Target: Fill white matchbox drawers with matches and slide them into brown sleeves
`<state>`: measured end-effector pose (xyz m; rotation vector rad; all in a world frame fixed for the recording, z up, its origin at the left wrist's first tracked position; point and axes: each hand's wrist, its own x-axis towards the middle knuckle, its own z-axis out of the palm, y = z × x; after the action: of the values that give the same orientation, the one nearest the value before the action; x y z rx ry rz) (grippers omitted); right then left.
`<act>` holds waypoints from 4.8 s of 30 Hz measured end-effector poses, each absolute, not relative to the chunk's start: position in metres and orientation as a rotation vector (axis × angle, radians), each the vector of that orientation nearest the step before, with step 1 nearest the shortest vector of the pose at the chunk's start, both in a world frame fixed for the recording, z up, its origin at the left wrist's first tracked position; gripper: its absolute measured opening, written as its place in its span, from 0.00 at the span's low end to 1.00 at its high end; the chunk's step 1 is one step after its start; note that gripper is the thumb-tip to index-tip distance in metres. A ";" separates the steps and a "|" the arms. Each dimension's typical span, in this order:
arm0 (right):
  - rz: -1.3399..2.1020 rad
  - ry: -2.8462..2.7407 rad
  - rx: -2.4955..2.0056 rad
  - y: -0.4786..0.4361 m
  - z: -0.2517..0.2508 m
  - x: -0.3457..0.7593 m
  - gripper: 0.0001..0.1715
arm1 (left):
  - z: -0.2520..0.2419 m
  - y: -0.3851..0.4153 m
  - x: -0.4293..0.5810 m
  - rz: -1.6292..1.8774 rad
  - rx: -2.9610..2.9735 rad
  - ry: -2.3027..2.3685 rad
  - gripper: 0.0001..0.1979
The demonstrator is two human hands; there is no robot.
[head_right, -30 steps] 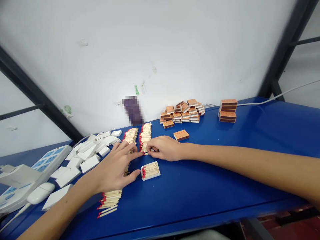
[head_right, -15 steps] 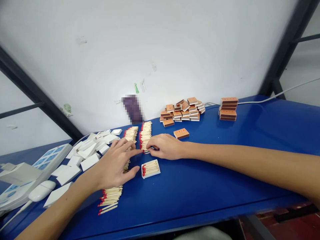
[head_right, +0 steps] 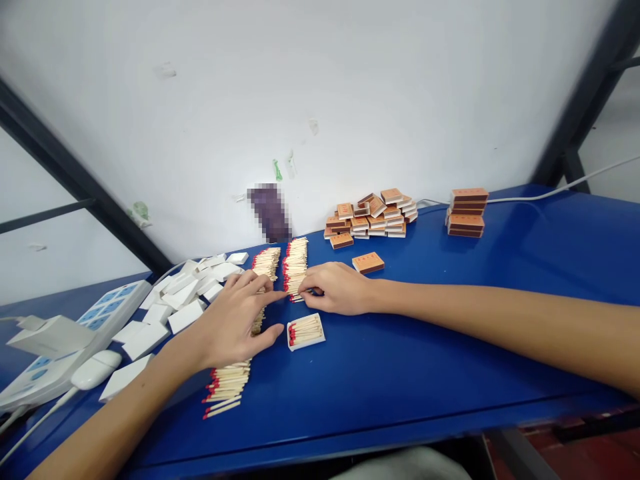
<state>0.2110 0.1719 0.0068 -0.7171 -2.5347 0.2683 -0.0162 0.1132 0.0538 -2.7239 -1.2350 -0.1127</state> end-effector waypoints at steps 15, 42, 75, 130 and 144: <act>0.267 -2.557 -0.711 0.171 0.007 0.211 0.13 | 0.052 0.114 -0.018 -0.127 -2.722 -1.209 0.24; 0.262 -2.555 -0.653 0.173 0.006 0.212 0.14 | 0.050 0.113 -0.016 -0.080 -2.732 -1.204 0.24; 1.192 -2.406 -0.770 0.204 0.019 0.227 0.24 | 0.066 0.116 -0.008 0.087 -2.882 -1.264 0.19; 0.105 -2.871 -0.804 0.164 0.029 0.204 0.09 | 0.042 0.125 0.016 0.072 -2.562 -1.132 0.14; 0.187 -2.870 -0.829 0.167 0.025 0.204 0.08 | 0.043 0.127 0.018 0.171 -2.530 -1.133 0.12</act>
<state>0.2039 0.1669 0.0251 -0.8291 -2.8704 0.1870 0.0184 0.1269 0.0429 -2.5302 -1.1328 0.1708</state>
